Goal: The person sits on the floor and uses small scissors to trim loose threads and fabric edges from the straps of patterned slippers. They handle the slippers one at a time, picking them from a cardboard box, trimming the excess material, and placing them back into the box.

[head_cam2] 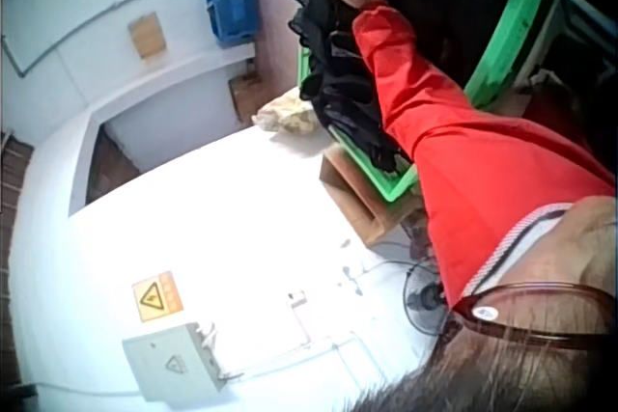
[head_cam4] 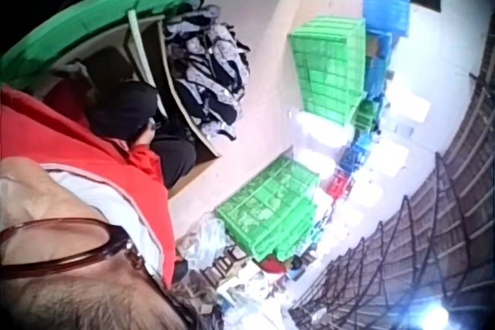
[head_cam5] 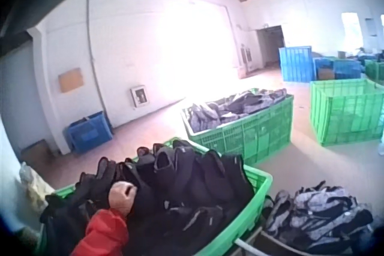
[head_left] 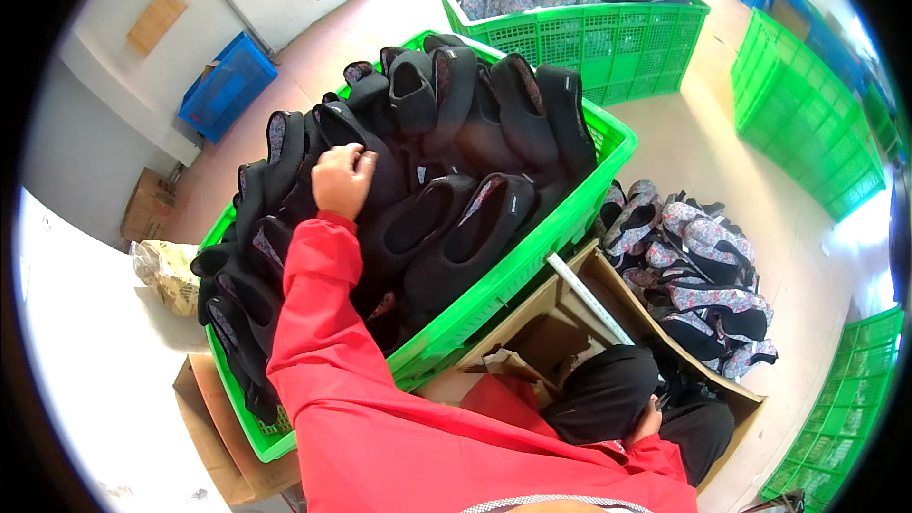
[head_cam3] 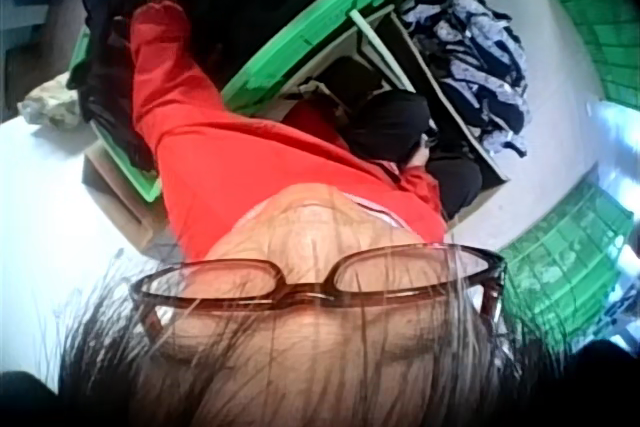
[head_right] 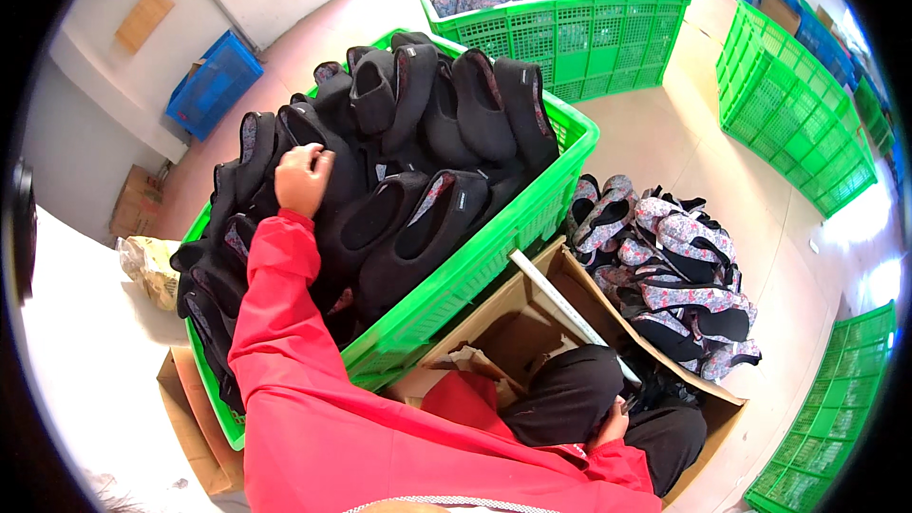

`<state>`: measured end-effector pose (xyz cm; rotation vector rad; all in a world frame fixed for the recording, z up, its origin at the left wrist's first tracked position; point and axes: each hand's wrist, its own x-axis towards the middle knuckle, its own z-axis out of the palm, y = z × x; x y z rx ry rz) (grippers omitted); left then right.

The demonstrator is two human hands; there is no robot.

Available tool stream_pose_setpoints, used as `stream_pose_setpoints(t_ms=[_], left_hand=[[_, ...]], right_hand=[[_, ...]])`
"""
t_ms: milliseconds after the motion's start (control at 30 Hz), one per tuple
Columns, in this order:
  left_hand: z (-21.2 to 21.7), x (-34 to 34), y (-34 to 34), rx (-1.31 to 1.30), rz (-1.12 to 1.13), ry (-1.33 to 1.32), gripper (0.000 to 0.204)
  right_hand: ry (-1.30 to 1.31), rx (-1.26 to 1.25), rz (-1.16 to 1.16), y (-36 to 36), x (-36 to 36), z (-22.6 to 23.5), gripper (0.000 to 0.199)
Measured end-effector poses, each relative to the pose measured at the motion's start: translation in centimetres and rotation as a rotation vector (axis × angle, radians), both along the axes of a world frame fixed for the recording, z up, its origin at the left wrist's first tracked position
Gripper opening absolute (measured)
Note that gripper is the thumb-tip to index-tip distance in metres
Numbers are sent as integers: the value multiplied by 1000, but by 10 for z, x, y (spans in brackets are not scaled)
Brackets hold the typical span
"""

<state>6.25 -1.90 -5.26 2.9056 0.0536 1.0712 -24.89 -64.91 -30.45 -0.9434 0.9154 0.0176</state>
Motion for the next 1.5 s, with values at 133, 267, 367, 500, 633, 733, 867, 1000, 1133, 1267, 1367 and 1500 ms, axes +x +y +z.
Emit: stream_pose_setpoints(t_ms=[133, 267, 367, 500, 633, 733, 867, 1000, 1133, 1267, 1367, 1500], left_hand=[[1, -5, -61, -123, 331, 249, 51], [30, 0, -63, -139, 281, -126, 34], [60, 27, -45, -20, 188, -365, 35], [92, 77, 18, 51, 201, -316, 24], [59, 122, 71, 16, 345, -144, 43], [33, 141, 12, 7, 464, 287, 72], [-31, 156, 28, -31, 463, 501, 70], [-51, 155, 47, 41, 436, 503, 69], [-57, 161, 14, 124, 484, 446, 75], [-61, 153, 20, 200, 511, 385, 73], [-60, 158, 23, 119, 483, 364, 74], [-6, 168, 92, -652, 45, 236, 68]], right_hand=[[80, -22, 23, -2, 2, 4, 20], [151, -48, 5, 2, 5, 17, 20], [182, -98, 3, 7, 6, 26, 17], [175, -116, 3, 14, 13, 26, 16], [176, -169, -32, 22, 21, 20, 15], [237, -159, -3, 21, 17, 34, 14], [57, -136, -39, 27, 21, 16, 15], [-5, -70, -1, 30, 15, 6, 16], [3, -103, -8, 10, 14, -17, 18], [16, -77, -14, 10, 14, -12, 19], [68, -61, 14, 16, 16, 14, 17], [72, -77, 4, 12, 17, -7, 15]])
